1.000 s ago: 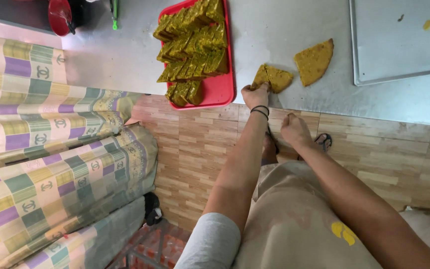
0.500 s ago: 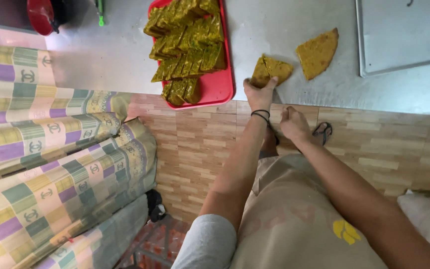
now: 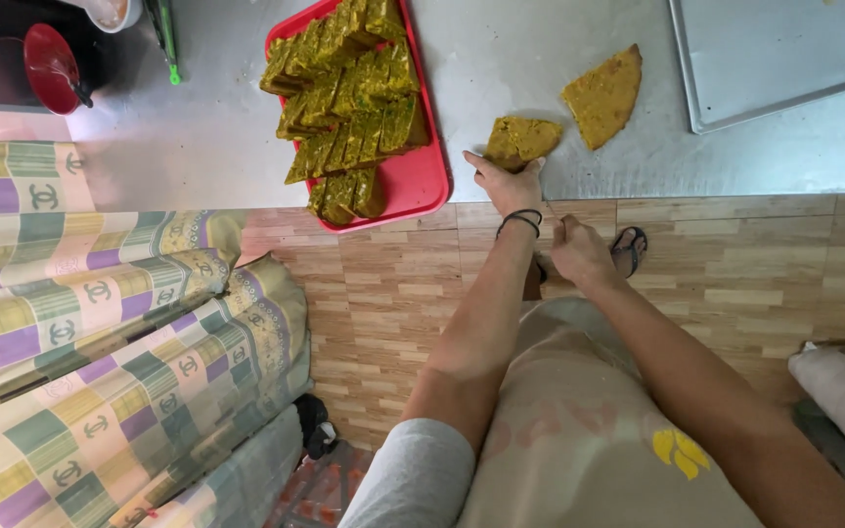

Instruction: Slicing round cakes into wedges and arranging them in a tray

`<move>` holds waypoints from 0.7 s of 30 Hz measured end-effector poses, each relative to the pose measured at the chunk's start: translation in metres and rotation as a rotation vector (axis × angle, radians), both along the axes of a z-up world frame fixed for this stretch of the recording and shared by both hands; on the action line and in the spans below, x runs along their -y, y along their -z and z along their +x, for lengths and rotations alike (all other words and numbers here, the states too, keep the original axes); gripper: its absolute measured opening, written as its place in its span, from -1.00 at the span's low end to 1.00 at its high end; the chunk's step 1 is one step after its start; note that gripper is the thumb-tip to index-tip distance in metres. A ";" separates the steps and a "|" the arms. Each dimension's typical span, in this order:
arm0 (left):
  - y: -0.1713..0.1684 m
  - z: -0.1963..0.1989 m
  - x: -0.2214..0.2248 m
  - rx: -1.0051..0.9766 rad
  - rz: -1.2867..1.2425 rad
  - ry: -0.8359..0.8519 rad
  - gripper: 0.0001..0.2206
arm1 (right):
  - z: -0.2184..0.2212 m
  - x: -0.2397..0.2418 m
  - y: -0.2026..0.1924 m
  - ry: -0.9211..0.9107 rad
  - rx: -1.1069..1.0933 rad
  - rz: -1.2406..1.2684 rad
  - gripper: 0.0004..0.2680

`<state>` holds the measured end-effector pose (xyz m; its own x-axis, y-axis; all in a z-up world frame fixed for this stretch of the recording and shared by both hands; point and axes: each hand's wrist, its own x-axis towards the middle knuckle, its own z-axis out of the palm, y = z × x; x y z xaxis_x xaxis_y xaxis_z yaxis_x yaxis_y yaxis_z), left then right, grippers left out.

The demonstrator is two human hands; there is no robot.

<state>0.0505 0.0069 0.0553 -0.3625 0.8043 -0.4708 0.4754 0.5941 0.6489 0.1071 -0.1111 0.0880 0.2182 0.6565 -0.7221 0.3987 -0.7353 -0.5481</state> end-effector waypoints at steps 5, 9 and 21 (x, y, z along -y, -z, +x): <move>-0.006 0.002 0.000 0.000 -0.004 -0.027 0.12 | -0.002 0.027 0.018 0.016 0.006 -0.044 -0.64; -0.009 0.002 0.001 0.002 -0.002 -0.027 0.12 | 0.003 0.070 0.050 -0.044 0.040 -0.047 -0.63; 0.013 -0.032 -0.013 0.549 0.005 -0.474 -0.32 | 0.129 0.094 0.040 0.208 0.234 0.228 -0.72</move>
